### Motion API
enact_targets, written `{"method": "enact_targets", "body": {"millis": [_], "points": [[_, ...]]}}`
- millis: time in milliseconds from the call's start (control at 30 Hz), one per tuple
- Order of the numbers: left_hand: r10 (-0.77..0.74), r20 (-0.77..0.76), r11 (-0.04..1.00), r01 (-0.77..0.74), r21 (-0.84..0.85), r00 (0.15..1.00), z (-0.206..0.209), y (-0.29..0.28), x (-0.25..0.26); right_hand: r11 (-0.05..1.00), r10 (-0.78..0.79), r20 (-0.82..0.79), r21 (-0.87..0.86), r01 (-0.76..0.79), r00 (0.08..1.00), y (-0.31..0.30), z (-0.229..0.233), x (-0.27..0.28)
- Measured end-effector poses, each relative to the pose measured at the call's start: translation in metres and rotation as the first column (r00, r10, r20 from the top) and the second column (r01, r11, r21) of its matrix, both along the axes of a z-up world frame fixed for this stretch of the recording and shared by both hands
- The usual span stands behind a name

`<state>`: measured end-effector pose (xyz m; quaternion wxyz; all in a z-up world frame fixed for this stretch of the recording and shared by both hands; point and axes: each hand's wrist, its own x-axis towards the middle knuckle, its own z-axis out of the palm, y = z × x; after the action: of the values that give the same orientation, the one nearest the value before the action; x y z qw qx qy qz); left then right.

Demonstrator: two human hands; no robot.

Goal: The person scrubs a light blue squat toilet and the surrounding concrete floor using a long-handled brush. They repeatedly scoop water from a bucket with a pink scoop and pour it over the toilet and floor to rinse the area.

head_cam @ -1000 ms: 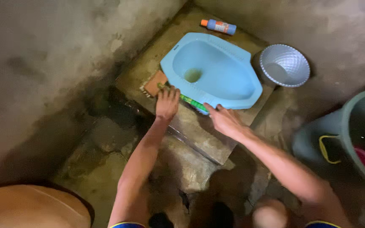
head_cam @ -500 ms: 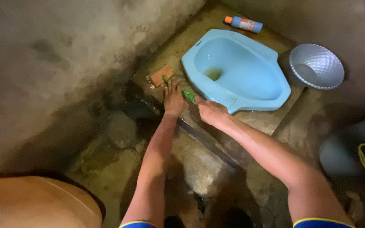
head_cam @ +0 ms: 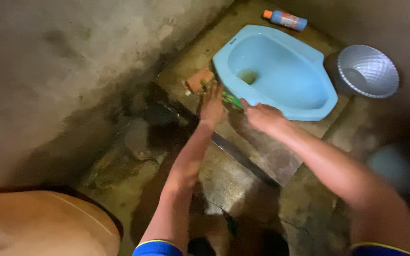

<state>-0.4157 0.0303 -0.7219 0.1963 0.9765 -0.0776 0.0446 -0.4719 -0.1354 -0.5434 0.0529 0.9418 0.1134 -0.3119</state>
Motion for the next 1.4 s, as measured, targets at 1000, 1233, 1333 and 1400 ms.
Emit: {"method": "enact_targets", "body": {"millis": [1000, 1233, 1333, 1400], "points": [[-0.217, 0.236, 0.957, 0.159, 0.243, 0.947, -0.001, -0.055, -0.082, 0.967, -0.235, -0.083, 0.077, 0.241, 0.968, -0.029, 0.024, -0.092], [-0.109, 0.181, 0.99, 0.09, 0.109, 0.977, 0.013, -0.04, -0.06, 0.97, -0.084, 0.16, 0.237, 0.045, 0.984, -0.029, -0.029, -0.046], [-0.139, 0.204, 0.98, 0.106, 0.168, 0.969, -0.023, -0.051, -0.074, 0.969, -0.151, 0.052, 0.203, 0.138, 0.987, -0.033, -0.012, -0.084], [-0.169, 0.242, 0.969, 0.116, 0.217, 0.956, -0.035, -0.061, -0.082, 0.968, -0.219, -0.039, 0.115, 0.222, 0.975, -0.04, -0.002, -0.109]]}}
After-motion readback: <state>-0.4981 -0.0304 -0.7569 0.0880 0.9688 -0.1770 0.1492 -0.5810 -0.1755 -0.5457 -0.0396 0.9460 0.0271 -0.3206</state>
